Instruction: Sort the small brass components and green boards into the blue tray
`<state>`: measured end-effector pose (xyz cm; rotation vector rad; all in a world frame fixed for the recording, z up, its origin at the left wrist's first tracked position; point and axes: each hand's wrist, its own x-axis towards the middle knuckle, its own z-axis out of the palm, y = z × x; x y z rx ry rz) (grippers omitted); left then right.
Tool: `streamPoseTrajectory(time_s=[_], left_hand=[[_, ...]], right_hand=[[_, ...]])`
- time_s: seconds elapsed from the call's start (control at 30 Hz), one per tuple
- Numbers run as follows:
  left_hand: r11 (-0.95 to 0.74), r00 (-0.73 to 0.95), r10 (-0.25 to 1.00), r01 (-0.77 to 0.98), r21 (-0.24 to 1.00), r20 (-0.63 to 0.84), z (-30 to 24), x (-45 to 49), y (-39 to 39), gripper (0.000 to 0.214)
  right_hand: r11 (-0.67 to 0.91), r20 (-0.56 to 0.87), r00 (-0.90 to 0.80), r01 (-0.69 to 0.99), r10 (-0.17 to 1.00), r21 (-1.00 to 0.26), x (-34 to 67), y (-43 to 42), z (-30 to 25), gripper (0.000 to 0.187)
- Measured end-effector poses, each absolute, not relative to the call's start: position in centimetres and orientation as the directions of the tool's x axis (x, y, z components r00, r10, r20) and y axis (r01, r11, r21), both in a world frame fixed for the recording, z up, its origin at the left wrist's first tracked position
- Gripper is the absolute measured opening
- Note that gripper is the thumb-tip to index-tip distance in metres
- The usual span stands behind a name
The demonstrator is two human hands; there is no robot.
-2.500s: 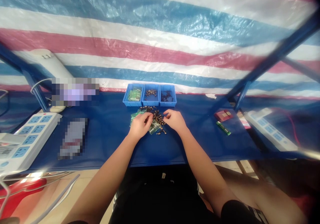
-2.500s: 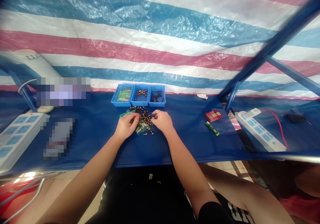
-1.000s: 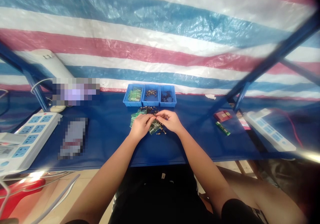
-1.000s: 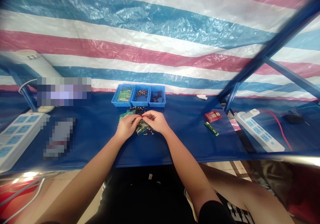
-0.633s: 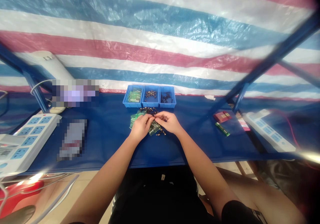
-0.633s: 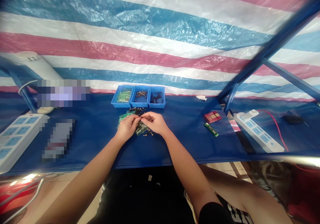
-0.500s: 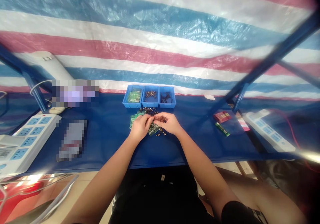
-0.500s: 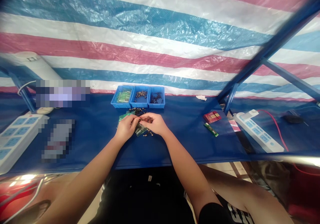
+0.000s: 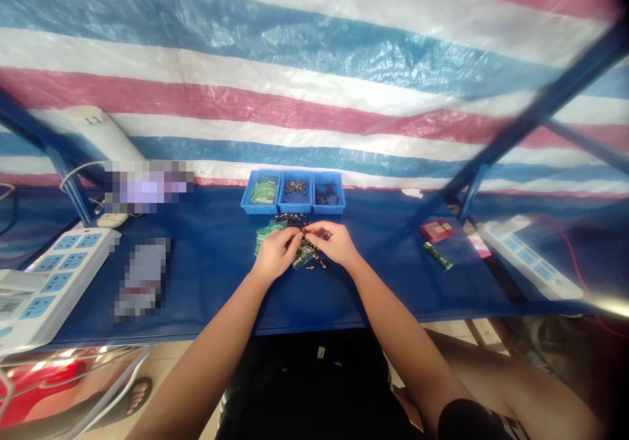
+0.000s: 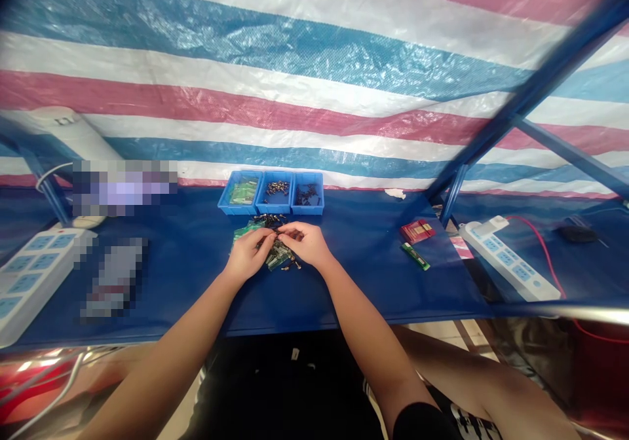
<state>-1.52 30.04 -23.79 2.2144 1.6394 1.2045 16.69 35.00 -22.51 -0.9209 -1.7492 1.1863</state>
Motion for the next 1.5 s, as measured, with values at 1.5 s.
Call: streamPoseTrajectory(time_s=[1.5], left_hand=[[-0.336,0.03,0.901,0.679,0.653,0.433,-23.65,-1.29,30.04,0.024]], right_hand=[[0.326,0.257,-0.386,0.125,0.886,-0.937,16.61,34.69,-22.46,0.024]])
